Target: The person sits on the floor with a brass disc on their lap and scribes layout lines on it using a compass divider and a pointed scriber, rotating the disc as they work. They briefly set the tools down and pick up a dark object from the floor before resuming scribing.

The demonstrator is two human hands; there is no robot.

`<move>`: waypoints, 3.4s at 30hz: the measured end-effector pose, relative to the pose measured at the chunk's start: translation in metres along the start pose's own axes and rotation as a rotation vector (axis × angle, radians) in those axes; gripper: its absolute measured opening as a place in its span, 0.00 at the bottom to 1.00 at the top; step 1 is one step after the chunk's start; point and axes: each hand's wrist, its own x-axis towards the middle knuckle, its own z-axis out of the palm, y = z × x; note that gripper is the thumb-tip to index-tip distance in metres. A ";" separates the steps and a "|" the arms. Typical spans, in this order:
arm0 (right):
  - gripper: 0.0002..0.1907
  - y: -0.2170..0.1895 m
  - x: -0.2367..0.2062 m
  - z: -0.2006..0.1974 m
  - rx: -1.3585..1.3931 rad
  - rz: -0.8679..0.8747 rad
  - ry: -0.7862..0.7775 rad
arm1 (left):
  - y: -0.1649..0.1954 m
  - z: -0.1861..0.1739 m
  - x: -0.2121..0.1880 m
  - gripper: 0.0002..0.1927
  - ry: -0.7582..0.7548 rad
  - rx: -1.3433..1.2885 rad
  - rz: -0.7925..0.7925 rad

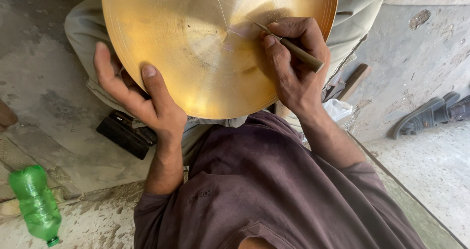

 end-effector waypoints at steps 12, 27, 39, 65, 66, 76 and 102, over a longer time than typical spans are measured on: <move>0.03 0.005 0.002 -0.002 -0.145 -0.159 -0.054 | -0.002 0.002 0.000 0.23 0.014 -0.055 -0.001; 0.04 0.004 0.002 -0.003 -0.224 -0.277 -0.148 | -0.004 0.003 -0.002 0.23 0.035 -0.058 0.009; 0.04 -0.003 0.001 -0.002 -0.264 -0.266 -0.242 | -0.003 0.004 0.000 0.22 0.030 -0.072 0.001; 0.04 0.054 -0.056 -0.102 0.278 -0.212 0.393 | 0.000 -0.012 0.030 0.18 -0.136 0.204 0.145; 0.03 0.056 -0.061 -0.105 0.275 -0.203 0.412 | 0.001 -0.011 0.023 0.18 -0.127 0.190 0.136; 0.03 0.065 -0.073 -0.111 0.271 -0.163 0.361 | 0.013 -0.018 -0.049 0.30 -0.210 0.210 -0.202; 0.11 -0.025 -0.053 0.043 -0.161 -0.092 -0.875 | -0.028 -0.006 -0.029 0.30 0.054 0.047 0.062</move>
